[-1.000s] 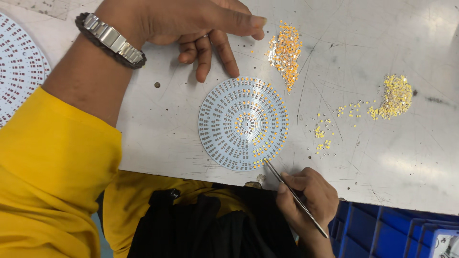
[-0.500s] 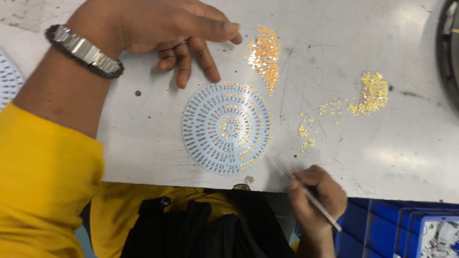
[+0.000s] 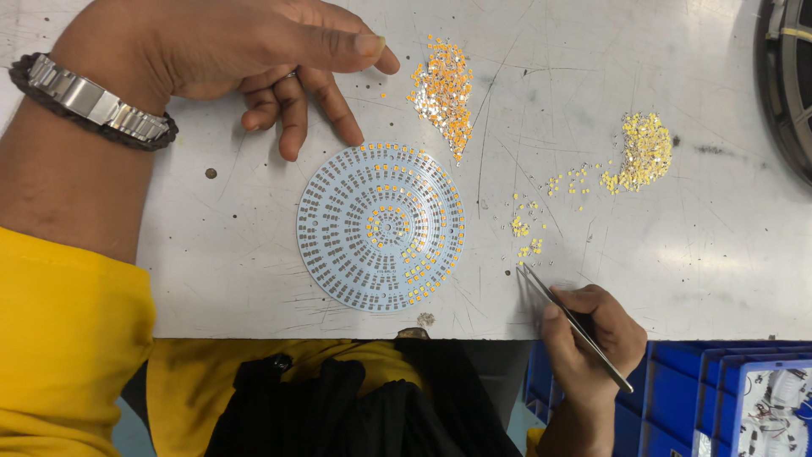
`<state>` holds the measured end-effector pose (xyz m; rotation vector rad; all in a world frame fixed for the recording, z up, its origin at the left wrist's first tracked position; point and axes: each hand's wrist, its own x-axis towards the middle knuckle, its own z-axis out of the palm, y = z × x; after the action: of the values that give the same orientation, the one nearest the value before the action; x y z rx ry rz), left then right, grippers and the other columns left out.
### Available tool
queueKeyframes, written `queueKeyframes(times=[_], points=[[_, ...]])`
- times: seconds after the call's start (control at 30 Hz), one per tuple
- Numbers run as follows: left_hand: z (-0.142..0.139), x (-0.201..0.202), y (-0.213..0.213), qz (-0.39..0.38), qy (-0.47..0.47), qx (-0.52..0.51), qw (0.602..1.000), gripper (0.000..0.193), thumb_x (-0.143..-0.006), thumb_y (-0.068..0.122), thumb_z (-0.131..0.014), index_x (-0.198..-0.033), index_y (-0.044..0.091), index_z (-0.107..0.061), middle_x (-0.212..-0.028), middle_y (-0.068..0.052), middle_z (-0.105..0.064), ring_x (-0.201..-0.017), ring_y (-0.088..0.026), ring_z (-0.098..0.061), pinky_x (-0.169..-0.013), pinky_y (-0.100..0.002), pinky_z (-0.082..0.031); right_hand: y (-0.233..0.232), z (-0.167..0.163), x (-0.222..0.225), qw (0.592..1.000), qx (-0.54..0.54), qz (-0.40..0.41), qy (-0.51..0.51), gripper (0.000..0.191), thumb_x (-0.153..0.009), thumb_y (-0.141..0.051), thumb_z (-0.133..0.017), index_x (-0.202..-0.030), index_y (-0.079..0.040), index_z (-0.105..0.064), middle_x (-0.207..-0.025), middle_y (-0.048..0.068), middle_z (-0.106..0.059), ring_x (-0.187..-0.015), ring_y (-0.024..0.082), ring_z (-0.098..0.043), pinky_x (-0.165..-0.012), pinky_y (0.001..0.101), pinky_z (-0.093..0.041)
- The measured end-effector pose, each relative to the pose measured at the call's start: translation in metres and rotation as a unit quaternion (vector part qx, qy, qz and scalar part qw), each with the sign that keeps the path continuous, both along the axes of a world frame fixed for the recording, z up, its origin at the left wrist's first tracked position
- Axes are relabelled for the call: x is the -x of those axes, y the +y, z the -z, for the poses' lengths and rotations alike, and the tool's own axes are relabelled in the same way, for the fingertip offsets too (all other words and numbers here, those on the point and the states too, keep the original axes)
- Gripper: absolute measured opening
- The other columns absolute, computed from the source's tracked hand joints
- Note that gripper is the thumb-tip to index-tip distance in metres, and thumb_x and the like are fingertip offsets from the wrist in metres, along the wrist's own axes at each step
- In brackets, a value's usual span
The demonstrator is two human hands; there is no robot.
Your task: The person uses tweezers to pick small yellow LED components from a pile and place them into designated spots on a circular LED board. The hands repeatedly pick, orient, and place the LEDs one by one across the board's surface.
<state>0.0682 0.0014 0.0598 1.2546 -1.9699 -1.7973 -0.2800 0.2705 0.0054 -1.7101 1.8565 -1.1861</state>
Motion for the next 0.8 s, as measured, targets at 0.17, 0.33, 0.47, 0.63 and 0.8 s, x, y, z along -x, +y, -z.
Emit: queueKeyframes(times=[0.17,0.33,0.47,0.63,0.8], points=[[0.004,-0.001,-0.001,0.01,0.015,0.007,1.0,0.082,-0.084,0.065,-0.06,-0.141,0.007,-0.06,-0.092,-0.028,-0.076,-0.042,-0.022,-0.074,-0.029,-0.022,-0.045,-0.002,-0.004,-0.003,1.0,-0.006,0.0,0.001,0.012,-0.092,-0.004,-0.073,-0.095,0.006,-0.067,-0.071,0.005,-0.064,-0.059,0.005,-0.054,-0.055,0.018,-0.036],[0.004,-0.002,-0.002,0.014,0.018,0.011,1.0,0.082,-0.084,0.065,-0.06,-0.141,0.007,-0.06,-0.093,-0.028,-0.076,-0.042,-0.021,-0.074,-0.029,-0.022,-0.045,-0.003,-0.009,0.0,1.0,-0.014,-0.011,0.024,0.011,-0.089,-0.005,-0.074,-0.09,0.004,-0.068,-0.066,0.004,-0.062,-0.052,0.004,-0.052,-0.051,0.0176,-0.033],[0.005,-0.002,-0.001,0.009,0.015,0.008,1.0,0.081,-0.083,0.065,-0.061,-0.141,0.008,-0.06,-0.092,-0.027,-0.076,-0.043,-0.021,-0.074,-0.03,-0.022,-0.045,-0.002,-0.011,0.003,1.0,-0.022,-0.014,0.015,0.009,-0.089,-0.004,-0.073,-0.092,0.003,-0.069,-0.068,0.004,-0.063,-0.054,0.003,-0.053,-0.051,0.0175,-0.034],[0.004,-0.002,0.0,0.003,0.009,0.006,1.0,0.079,-0.084,0.064,-0.061,-0.141,0.008,-0.061,-0.092,-0.027,-0.076,-0.043,-0.022,-0.073,-0.03,-0.022,-0.044,-0.002,-0.01,0.003,0.999,-0.036,-0.011,-0.003,0.01,-0.089,0.0,-0.073,-0.097,0.005,-0.07,-0.073,0.005,-0.066,-0.058,0.004,-0.054,-0.053,0.0182,-0.035],[0.002,-0.001,-0.003,0.03,0.05,-0.036,0.998,0.076,-0.086,0.063,-0.062,-0.136,0.006,-0.062,-0.095,-0.023,-0.079,-0.046,-0.019,-0.072,-0.03,-0.022,-0.044,-0.006,-0.012,-0.014,0.999,-0.033,0.003,0.005,0.009,-0.089,0.0,-0.074,-0.095,0.006,-0.07,-0.07,0.005,-0.061,-0.053,0.004,-0.047,-0.051,0.0185,-0.032]])
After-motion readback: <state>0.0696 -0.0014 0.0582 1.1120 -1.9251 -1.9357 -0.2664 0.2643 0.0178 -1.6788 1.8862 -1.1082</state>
